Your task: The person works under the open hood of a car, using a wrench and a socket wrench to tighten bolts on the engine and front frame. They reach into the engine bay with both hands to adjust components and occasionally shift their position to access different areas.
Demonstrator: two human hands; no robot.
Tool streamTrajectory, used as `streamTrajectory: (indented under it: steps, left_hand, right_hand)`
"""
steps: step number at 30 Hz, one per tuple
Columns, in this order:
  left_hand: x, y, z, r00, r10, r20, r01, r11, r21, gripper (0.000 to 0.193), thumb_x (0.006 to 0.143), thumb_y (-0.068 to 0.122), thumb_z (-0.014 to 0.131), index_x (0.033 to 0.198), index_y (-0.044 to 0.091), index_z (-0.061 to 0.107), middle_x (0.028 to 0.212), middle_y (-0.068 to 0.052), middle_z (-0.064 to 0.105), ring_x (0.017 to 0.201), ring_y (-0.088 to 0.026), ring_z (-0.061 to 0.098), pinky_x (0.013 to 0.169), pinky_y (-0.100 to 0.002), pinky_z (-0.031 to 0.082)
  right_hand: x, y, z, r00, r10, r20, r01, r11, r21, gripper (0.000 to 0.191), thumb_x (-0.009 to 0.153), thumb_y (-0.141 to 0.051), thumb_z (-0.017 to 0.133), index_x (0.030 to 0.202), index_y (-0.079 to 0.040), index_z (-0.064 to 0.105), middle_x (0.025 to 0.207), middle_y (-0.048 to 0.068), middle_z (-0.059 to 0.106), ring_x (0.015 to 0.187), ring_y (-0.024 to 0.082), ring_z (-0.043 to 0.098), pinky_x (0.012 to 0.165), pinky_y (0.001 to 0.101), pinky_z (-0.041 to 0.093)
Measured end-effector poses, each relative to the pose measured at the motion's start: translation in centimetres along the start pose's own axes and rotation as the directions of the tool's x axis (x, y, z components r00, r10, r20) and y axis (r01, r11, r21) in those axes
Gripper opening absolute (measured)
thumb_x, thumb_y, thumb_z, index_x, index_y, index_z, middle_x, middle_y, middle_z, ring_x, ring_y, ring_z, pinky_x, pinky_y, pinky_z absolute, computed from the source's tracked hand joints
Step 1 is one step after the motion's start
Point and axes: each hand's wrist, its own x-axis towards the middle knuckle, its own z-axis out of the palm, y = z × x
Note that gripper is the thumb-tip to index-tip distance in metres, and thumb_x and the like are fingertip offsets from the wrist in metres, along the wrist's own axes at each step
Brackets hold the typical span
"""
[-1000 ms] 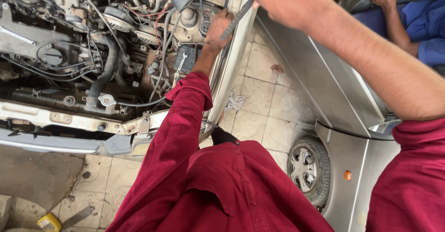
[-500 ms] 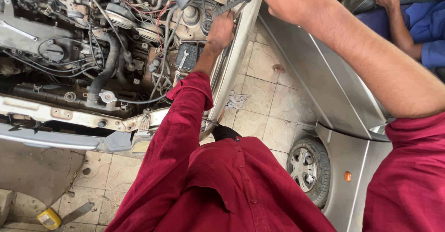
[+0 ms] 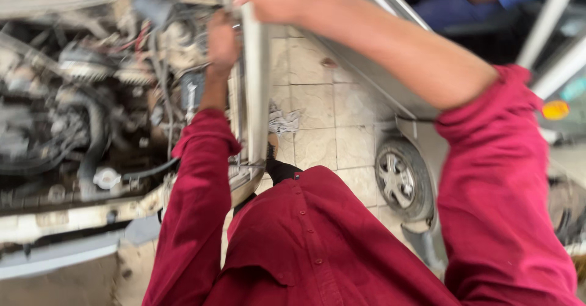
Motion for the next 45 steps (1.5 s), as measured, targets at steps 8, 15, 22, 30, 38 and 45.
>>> streamTrajectory:
  steps: [8,15,22,30,38,45]
  left_hand:
    - [1.6,2.3,-1.7,0.954,-0.189,0.234,0.211,0.975,-0.075,0.042,0.079,-0.011,0.061,0.122,-0.01,0.065,0.123,-0.032,0.062,0.111,-0.051,0.055,0.098,-0.058,0.043]
    - [1.8,2.9,-1.4,0.98,-0.097,0.174,0.106,0.994,-0.039,0.026,0.085,-0.01,0.063,0.11,-0.006,0.07,0.114,-0.031,0.064,0.104,-0.051,0.056,0.092,-0.058,0.044]
    - [1.2,2.7,-1.0,0.971,-0.125,0.205,0.144,0.987,-0.076,0.033,0.076,-0.012,0.061,0.108,-0.007,0.069,0.112,-0.029,0.065,0.105,-0.051,0.057,0.093,-0.058,0.043]
    - [1.9,3.6,-1.5,0.979,-0.171,0.114,0.203,0.702,-0.683,0.029,0.104,0.015,0.053,0.119,-0.008,0.063,0.109,-0.023,0.07,0.103,-0.04,0.07,0.087,-0.049,0.052]
    - [2.6,3.3,-2.1,0.999,0.009,0.033,0.005,0.925,-0.38,0.02,0.085,-0.002,0.056,0.1,-0.009,0.068,0.099,-0.028,0.068,0.096,-0.049,0.064,0.083,-0.056,0.049]
    - [1.5,1.9,-1.4,0.992,-0.032,0.123,0.066,0.958,-0.28,0.027,0.068,-0.018,0.055,0.091,-0.009,0.065,0.095,-0.029,0.065,0.098,-0.055,0.059,0.082,-0.061,0.043]
  right_hand:
    - [1.3,-4.5,-0.4,0.984,0.031,-0.178,-0.105,0.899,-0.425,0.062,0.062,-0.008,0.078,0.123,0.0,0.067,0.068,0.017,0.071,0.062,0.031,0.074,0.051,0.0425,0.058]
    - [1.1,-4.4,0.0,0.983,0.037,-0.179,-0.117,0.879,-0.462,0.051,0.069,-0.015,0.078,0.117,-0.003,0.067,0.07,0.014,0.072,0.067,0.03,0.075,0.054,0.0411,0.059]
    - [0.2,-3.9,0.3,0.979,0.022,-0.204,-0.123,0.862,-0.492,0.048,0.076,-0.015,0.075,0.121,0.001,0.066,0.065,0.013,0.071,0.057,0.026,0.074,0.048,0.0392,0.058]
    - [0.8,-4.7,1.5,0.969,0.139,-0.202,-0.21,0.896,-0.392,0.059,0.072,-0.008,0.075,0.126,0.01,0.059,0.072,0.019,0.073,0.061,0.029,0.075,0.05,0.0412,0.062]
    - [1.1,-5.4,-0.9,0.985,0.17,-0.043,-0.174,0.927,-0.332,0.068,0.072,0.001,0.071,0.137,0.003,0.052,0.114,0.026,0.067,0.077,0.031,0.075,0.051,0.0367,0.062]
    - [0.8,-5.7,-1.5,0.992,0.04,0.117,0.005,0.934,-0.357,0.037,0.086,-0.019,0.073,0.123,-0.011,0.069,0.131,0.027,0.057,0.077,0.032,0.074,0.055,0.0389,0.063]
